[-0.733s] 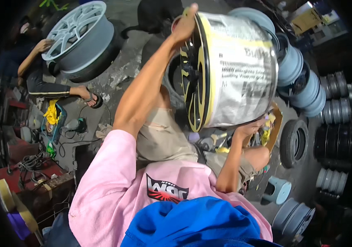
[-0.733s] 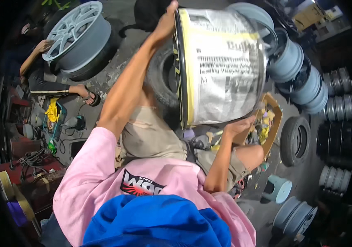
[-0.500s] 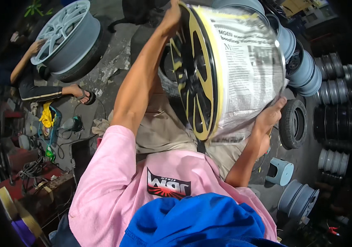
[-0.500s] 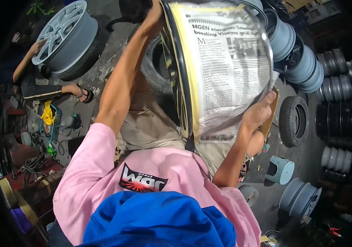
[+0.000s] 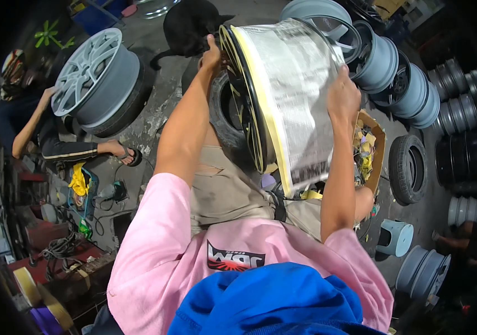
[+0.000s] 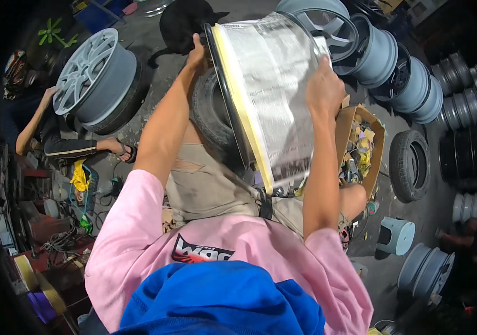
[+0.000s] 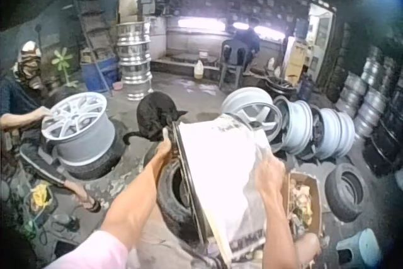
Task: The person covers the outer surface of a metal wheel rim using newspaper and yellow tape by hand.
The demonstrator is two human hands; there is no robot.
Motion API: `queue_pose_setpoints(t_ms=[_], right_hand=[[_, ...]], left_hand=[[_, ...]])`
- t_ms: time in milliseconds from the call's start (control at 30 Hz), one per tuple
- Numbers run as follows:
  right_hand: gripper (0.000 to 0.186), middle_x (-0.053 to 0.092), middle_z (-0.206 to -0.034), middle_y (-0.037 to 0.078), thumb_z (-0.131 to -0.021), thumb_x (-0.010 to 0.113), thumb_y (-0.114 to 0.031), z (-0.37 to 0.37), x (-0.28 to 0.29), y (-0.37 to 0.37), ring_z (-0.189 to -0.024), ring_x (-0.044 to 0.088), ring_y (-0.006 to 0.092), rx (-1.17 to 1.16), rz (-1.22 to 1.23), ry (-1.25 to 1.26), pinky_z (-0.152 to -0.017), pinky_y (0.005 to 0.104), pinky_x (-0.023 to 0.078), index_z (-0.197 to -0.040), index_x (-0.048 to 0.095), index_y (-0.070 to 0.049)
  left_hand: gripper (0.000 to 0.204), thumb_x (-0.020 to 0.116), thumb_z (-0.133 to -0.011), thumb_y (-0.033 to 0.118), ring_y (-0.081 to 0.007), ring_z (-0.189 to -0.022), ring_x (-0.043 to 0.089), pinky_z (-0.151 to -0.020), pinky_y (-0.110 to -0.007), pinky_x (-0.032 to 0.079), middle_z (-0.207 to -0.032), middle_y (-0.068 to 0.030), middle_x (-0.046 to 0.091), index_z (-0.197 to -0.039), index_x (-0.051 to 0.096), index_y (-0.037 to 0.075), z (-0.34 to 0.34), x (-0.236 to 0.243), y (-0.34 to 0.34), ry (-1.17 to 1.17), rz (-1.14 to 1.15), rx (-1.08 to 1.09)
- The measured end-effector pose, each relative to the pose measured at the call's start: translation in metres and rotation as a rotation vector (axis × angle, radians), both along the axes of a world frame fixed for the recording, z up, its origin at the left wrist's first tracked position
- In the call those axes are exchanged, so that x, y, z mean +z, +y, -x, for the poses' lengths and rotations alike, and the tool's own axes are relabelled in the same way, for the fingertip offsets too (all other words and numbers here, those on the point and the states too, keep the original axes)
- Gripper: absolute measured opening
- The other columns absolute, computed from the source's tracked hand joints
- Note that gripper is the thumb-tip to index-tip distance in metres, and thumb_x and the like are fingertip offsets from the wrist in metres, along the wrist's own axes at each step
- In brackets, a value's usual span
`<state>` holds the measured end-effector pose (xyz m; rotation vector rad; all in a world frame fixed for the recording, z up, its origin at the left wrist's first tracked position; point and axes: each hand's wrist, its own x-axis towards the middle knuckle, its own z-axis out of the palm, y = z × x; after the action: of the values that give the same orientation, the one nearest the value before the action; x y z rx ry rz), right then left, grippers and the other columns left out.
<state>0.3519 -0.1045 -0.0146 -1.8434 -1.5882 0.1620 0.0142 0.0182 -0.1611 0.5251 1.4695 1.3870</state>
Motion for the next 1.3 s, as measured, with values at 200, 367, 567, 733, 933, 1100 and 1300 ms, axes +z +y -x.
queue_pose_setpoints(t_ms=[200,367,567,733,933,1100,1300], right_hand=[[0.070,0.069,-0.107,0.036,-0.109,0.027,-0.046,0.054,0.006,0.094,-0.108,0.064,0.0547,0.085,0.045,-0.126,-0.099,0.0571,0.049,-0.104,0.075,0.005],[0.071,0.069,-0.110,0.036,-0.108,0.028,-0.047,0.083,0.007,0.137,-0.110,0.065,0.0534,0.112,0.087,-0.184,-0.100,0.0573,0.049,-0.107,0.074,0.008],[0.067,0.068,-0.113,0.036,-0.107,0.031,-0.048,0.075,0.000,0.138,-0.112,0.065,0.0517,0.109,0.094,-0.131,-0.100,0.0555,0.049,-0.111,0.074,0.004],[0.045,0.069,-0.102,0.027,-0.104,0.051,-0.038,0.048,-0.015,0.129,-0.099,0.067,0.0460,0.217,-0.251,-0.037,-0.089,0.0526,0.051,-0.105,0.072,0.001],[0.033,0.062,-0.073,0.012,-0.097,0.071,-0.024,0.015,-0.026,-0.062,-0.067,0.056,0.0187,0.301,-0.164,0.415,-0.064,0.0344,0.045,-0.081,0.065,0.005],[0.052,0.068,-0.081,0.006,-0.087,0.081,-0.048,0.032,-0.114,-0.106,-0.074,0.059,0.0122,0.268,0.383,0.775,-0.070,0.0288,0.048,-0.093,0.074,0.004],[0.046,0.068,-0.080,0.004,-0.091,0.078,-0.042,0.044,-0.115,-0.099,-0.073,0.055,0.0081,0.341,0.551,0.867,-0.067,0.0270,0.045,-0.096,0.074,0.004]], left_hand=[[0.091,0.037,-0.097,0.078,-0.0207,-0.060,0.066,-0.055,-0.034,0.048,-0.072,-0.0111,0.069,-0.084,0.076,-0.004,0.044,-0.013,0.003,0.138,-0.040,-0.157],[0.088,0.039,-0.096,0.079,-0.0136,-0.064,0.059,-0.058,-0.028,0.043,-0.071,-0.0042,0.064,-0.095,0.073,-0.002,0.031,0.032,-0.018,0.272,-0.172,-0.154],[0.087,0.056,-0.090,0.077,-0.0140,-0.071,0.060,-0.068,-0.026,0.047,-0.086,-0.0059,0.067,-0.109,0.068,-0.007,0.029,0.067,-0.035,0.129,-0.197,-0.172],[0.078,0.079,-0.080,0.053,-0.0140,-0.078,0.061,-0.071,-0.026,0.051,-0.100,-0.0089,0.064,-0.122,0.060,-0.010,0.018,0.074,-0.024,0.129,-0.232,-0.183],[0.046,0.071,-0.082,0.035,-0.0162,-0.083,0.065,-0.077,-0.029,0.051,-0.097,-0.0072,0.070,-0.108,0.070,-0.003,0.012,0.107,-0.038,0.367,-0.138,-0.248],[0.043,0.067,-0.081,0.033,-0.0159,-0.078,0.063,-0.073,-0.030,0.049,-0.089,-0.0073,0.068,-0.102,0.071,-0.005,-0.001,0.113,-0.034,0.329,-0.093,-0.206],[0.042,0.068,-0.080,0.031,-0.0156,-0.074,0.063,-0.064,-0.029,0.047,-0.089,-0.0084,0.069,-0.099,0.072,-0.006,-0.006,0.108,-0.035,0.326,-0.083,-0.162]])
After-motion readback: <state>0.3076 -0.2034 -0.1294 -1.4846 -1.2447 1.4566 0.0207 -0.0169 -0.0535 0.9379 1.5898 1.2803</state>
